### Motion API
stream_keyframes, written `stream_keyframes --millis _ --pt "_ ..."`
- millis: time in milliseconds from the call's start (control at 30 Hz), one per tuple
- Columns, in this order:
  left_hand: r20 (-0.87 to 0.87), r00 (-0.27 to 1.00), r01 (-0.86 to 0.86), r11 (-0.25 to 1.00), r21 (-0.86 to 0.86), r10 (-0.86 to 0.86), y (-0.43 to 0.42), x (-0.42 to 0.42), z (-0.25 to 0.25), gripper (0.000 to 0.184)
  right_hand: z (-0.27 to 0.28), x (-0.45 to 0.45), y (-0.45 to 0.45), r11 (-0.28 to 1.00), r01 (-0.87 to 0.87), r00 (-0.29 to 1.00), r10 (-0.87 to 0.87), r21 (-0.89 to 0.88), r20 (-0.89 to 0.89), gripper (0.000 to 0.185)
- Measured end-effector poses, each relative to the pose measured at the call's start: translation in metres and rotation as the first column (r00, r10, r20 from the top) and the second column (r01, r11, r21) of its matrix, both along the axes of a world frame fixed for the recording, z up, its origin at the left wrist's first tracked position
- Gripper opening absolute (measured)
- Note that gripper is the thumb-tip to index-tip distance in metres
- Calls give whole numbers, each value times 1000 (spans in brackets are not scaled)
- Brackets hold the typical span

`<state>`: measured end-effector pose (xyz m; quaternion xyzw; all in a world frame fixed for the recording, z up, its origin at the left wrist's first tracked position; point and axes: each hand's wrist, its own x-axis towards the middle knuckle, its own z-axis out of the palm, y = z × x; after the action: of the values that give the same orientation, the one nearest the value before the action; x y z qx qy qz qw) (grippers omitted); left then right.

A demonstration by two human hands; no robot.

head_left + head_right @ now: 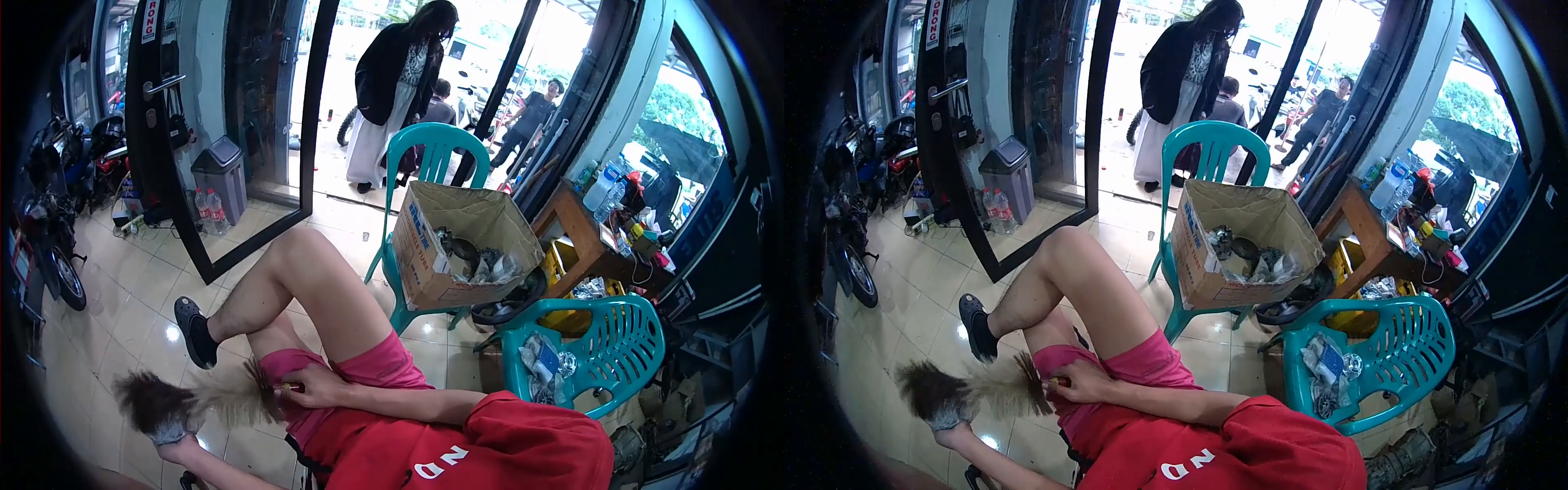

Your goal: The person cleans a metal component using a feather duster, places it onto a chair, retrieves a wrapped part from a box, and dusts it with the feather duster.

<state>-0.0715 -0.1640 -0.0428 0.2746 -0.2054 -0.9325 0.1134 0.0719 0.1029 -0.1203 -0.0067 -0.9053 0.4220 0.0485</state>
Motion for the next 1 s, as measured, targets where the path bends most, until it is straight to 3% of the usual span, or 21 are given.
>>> stream_keyframes --millis 67,100,167,233,267,300,333,367,400,467,533,600,667,700,733,767,800,900,1000 --pt "87 995 -39 996 -80 45 -17 -19 -31 50 0 -2 2 997 71 997 -72 -35 -31 47" --pt "86 995 -38 996 -81 45 -19 -20 -32 50 2 -3 3 987 141 988 -145 -74 -58 45" --pt "49 999 -17 1000 -13 18 -23 -21 -35 52 7 -1 5 991 123 992 -123 -54 10 44" --pt "-45 990 117 946 -303 -136 -40 -32 -75 55 6 3 3 998 -38 998 36 -46 -44 45" --pt "-218 966 128 990 -55 -137 -51 -40 -97 56 12 4 0 996 -93 995 92 -11 -26 46" --pt "-359 928 186 956 225 -96 -61 -49 -120 57 11 4 -1 996 -92 995 92 -11 -25 46" --pt "-446 893 276 847 455 -51 -72 -57 -142 58 10 3 -3 999 -31 999 30 -19 -17 47" --pt "-298 949 157 976 150 -107 -55 -41 -102 57 9 2 -3 999 31 999 -31 -26 -8 49" --pt "-73 989 115 977 -182 -130 -38 -26 -63 56 8 1 -2 999 29 1000 -30 -25 -10 49" --pt "-5 998 59 992 -108 -60 -19 -14 -27 56 4 -2 4 987 159 986 -160 -33 -52 49" --pt "69 998 -2 999 -37 5 -19 -13 -29 55 6 -1 6 989 146 987 -148 -37 -55 49" --pt "6 990 140 952 -271 -144 -35 -24 -61 57 8 4 2 998 4 1000 -5 -56 -23 50" --pt "-265 964 83 978 193 -29 -45 -32 -73 59 9 4 0 996 -75 997 73 -53 -39 49" --pt "-265 964 84 978 191 -31 -59 -41 -102 59 20 6 -3 996 -75 997 75 -40 -1 48" --pt "-83 956 163 746 -646 -281 -49 -33 -92 55 27 7 -4 997 -76 996 77 -26 36 48" --pt "-32 989 127 945 -303 -143 -42 -30 -77 53 22 5 -2 997 -75 997 76 -27 35 48" --pt "68 996 -66 996 67 61 -7 -8 -8 51 13 1 1 999 -1 1000 2 -53 31 48" --pt "147 984 -108 994 16 104 14 6 27 50 12 -2 8 987 119 988 -107 -107 110 49" --pt "113 993 -31 998 -49 36 -16 -18 -25 49 10 -1 8 979 121 989 -104 -165 106 48"
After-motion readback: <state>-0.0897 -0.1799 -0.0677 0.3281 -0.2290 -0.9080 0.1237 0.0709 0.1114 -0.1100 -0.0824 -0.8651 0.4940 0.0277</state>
